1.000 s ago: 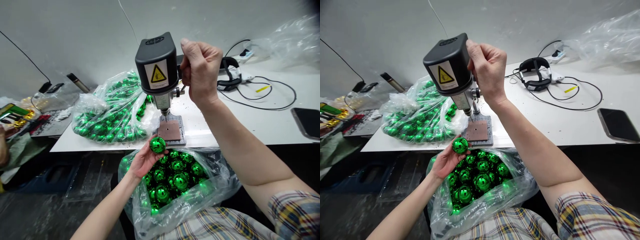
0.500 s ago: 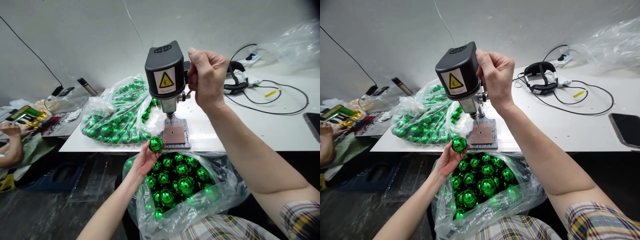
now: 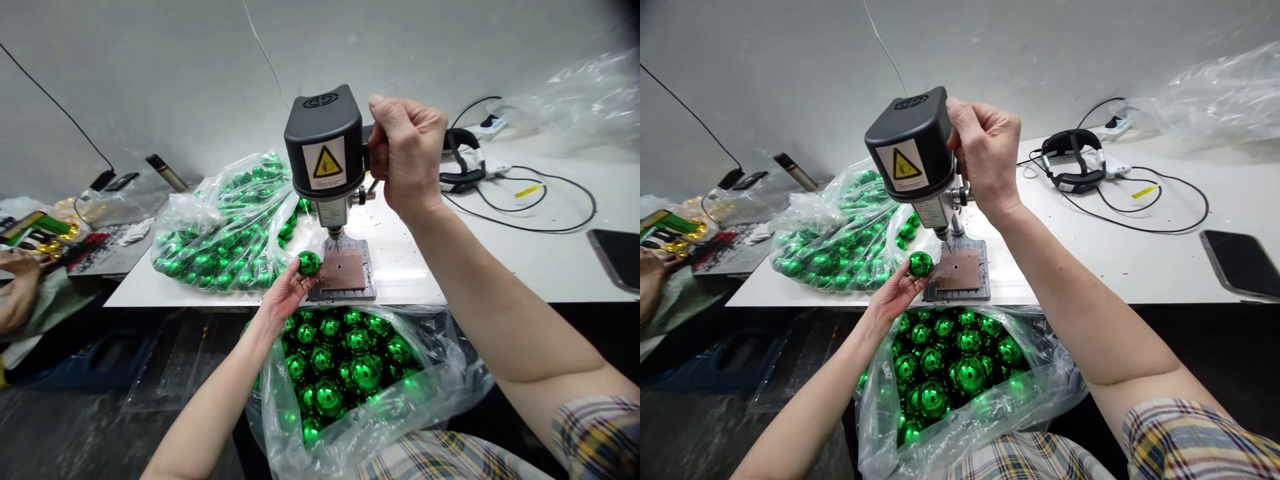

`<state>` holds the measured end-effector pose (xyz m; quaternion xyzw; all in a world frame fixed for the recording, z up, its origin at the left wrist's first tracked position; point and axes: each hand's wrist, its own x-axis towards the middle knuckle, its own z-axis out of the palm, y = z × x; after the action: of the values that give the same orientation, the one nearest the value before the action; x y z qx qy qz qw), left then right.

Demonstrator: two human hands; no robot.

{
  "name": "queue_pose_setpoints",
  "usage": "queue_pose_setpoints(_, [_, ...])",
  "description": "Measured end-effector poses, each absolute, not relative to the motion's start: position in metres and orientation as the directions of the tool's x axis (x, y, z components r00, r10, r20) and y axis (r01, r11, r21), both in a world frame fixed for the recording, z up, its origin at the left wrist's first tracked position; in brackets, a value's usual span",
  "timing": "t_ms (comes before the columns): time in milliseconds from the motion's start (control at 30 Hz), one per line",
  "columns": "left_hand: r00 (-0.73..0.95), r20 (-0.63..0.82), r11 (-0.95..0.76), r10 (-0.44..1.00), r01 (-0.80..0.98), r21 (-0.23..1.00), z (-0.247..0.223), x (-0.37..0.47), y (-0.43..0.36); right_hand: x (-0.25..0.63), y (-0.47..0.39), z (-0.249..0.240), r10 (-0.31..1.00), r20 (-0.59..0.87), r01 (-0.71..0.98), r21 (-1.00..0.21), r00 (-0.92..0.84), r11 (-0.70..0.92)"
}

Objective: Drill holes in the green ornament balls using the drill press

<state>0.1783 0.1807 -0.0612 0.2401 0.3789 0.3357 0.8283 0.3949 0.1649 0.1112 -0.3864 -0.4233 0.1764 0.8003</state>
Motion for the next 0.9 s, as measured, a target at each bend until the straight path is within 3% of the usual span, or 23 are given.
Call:
queue_pose_setpoints(400, [0.368,-0.13,0.216,0.921,-0.204,0.955,-0.105,0.214,0.18,0.396,0.167,0.111,0.607,0.56,0.02,-0.743,0.564,0.669])
queue_pose_setpoints(600, [0.332,-0.03,0.079,0.943,-0.136,0.988,-0.114,0.228,0.18,0.402,0.173,0.111,0.634,0.576,0.058,-0.762,0.517,0.645])
queue_pose_setpoints(900, [0.338,0.01,0.007,0.941,-0.051,0.999,-0.115,0.236,0.185,0.403,0.181,0.123,0.708,0.42,0.002,-0.861,0.567,0.509])
